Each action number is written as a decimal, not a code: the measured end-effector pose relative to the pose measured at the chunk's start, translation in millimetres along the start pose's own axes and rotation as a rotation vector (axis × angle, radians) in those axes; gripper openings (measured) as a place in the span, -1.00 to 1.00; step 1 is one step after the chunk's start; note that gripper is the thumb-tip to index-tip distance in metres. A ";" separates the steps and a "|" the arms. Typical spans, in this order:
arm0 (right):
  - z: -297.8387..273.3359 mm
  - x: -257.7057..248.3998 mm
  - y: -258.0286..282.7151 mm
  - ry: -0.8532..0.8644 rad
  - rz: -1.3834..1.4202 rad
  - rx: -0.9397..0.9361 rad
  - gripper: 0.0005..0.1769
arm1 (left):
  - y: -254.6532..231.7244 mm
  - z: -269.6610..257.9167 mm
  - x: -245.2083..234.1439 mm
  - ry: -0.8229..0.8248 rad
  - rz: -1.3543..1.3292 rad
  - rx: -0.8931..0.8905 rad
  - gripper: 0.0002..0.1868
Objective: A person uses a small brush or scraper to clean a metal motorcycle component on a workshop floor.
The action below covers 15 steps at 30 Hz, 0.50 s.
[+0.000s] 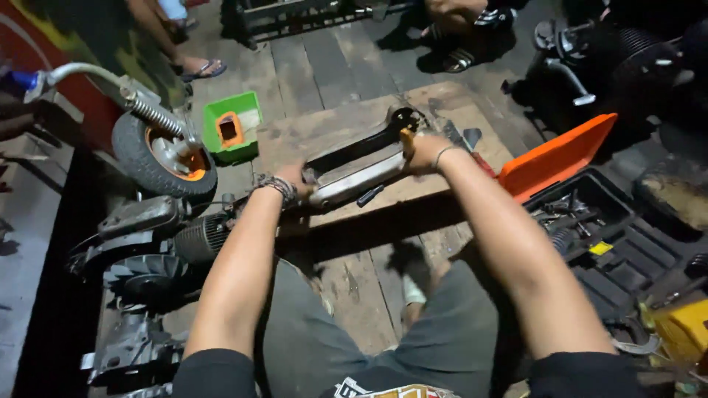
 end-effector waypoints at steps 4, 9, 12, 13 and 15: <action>-7.7 4.5 11.5 0.111 0.210 -0.116 -0.43 | -21.9 2.2 4.6 0.019 -0.080 -0.046 -0.06; 20.5 -8.8 11.9 -0.003 0.273 -0.206 -0.40 | -69.6 -15.3 -12.8 0.063 0.030 -0.087 -0.19; 45.3 3.5 -7.2 -0.005 0.356 -0.281 -0.43 | -93.4 -13.8 -17.8 0.131 0.151 -0.125 -0.23; 49.9 4.7 -11.8 0.010 0.351 -0.291 -0.43 | -99.8 -10.3 -14.2 0.137 0.140 -0.139 -0.23; 60.0 1.1 -24.4 -0.052 0.433 -0.242 -0.44 | -115.9 2.1 -16.7 0.089 0.154 -0.055 -0.23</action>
Point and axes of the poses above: each hand's wrist, its own z-axis towards the middle knuckle, its own x-axis out of the palm, y = z × x, the point moved 5 cm from there along z, towards the middle knuckle, and after that the axes turned 12 degrees about x, right-handed, at the moved point
